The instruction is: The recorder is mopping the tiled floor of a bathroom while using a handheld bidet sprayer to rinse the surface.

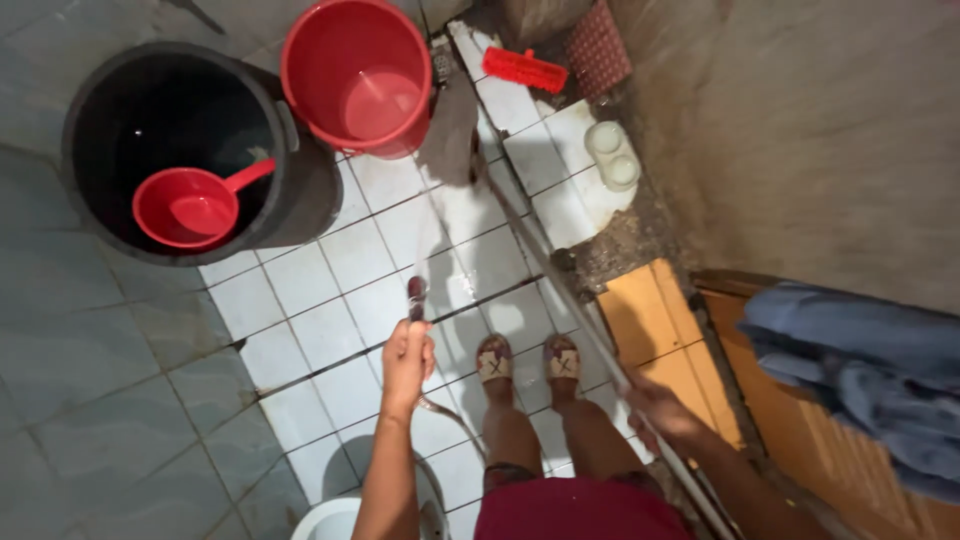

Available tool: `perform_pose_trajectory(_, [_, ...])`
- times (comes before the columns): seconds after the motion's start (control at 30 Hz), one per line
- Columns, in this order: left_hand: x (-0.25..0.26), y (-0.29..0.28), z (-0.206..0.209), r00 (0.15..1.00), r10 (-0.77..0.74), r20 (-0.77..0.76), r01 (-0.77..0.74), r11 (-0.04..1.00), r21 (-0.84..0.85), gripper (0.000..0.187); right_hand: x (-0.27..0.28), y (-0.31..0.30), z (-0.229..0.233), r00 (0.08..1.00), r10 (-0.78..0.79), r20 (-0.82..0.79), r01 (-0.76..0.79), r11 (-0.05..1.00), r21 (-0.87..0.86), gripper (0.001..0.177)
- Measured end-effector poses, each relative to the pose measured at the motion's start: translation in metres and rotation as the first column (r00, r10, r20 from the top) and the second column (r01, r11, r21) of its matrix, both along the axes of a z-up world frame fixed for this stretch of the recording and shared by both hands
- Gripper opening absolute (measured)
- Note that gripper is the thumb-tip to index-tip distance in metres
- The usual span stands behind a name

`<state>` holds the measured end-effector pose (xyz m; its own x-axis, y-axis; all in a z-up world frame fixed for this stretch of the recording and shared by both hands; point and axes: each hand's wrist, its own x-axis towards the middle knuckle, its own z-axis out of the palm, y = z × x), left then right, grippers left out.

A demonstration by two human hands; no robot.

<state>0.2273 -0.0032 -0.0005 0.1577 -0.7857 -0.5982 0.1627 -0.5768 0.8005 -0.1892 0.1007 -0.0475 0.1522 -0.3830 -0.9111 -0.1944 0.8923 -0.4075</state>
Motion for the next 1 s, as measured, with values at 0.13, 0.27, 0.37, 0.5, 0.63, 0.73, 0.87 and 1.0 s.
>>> perform_pose_trajectory(0.13, [-0.017,0.004,0.02,0.997,0.076,-0.004,-0.076,0.997,0.003,0.026,-0.041,0.027,0.016,0.987,-0.151,0.057,0.139,0.974,0.177,0.045])
perform_pose_trajectory(0.27, [-0.034,0.014,0.034,0.993,0.117,0.018,-0.117,0.993,0.017,0.025,-0.064,0.04,0.071,0.997,-0.073,0.035,0.05,0.888,0.456,0.06])
perform_pose_trajectory(0.37, [-0.051,0.03,0.029,0.993,0.119,0.008,-0.119,0.993,-0.026,0.025,-0.101,0.07,0.056,0.996,0.021,0.088,-0.058,0.897,0.439,0.065])
perform_pose_trajectory(0.5, [-0.057,0.024,0.026,0.989,0.148,0.003,-0.148,0.988,-0.037,0.024,-0.106,0.068,-0.061,0.977,0.02,0.211,-0.111,0.898,0.426,0.065])
perform_pose_trajectory(0.63, [-0.058,0.042,0.013,0.98,0.193,0.04,-0.192,0.981,-0.032,0.028,-0.058,0.001,-0.03,0.974,0.124,0.189,-0.184,0.92,0.347,0.06])
perform_pose_trajectory(0.73, [-0.047,0.016,0.025,0.971,0.237,0.034,-0.235,0.971,-0.052,0.025,0.015,-0.071,0.005,0.956,0.224,0.187,-0.274,0.91,0.312,0.064])
perform_pose_trajectory(0.87, [-0.03,0.008,0.033,0.962,0.271,-0.027,-0.272,0.962,-0.017,0.026,0.083,-0.115,0.001,0.935,0.282,0.213,-0.332,0.908,0.255,0.06])
perform_pose_trajectory(1.0, [0.006,-0.012,0.02,0.945,0.321,-0.069,-0.326,0.941,-0.091,0.029,0.147,-0.189,-0.003,0.924,0.35,0.151,-0.374,0.909,0.181,0.06])
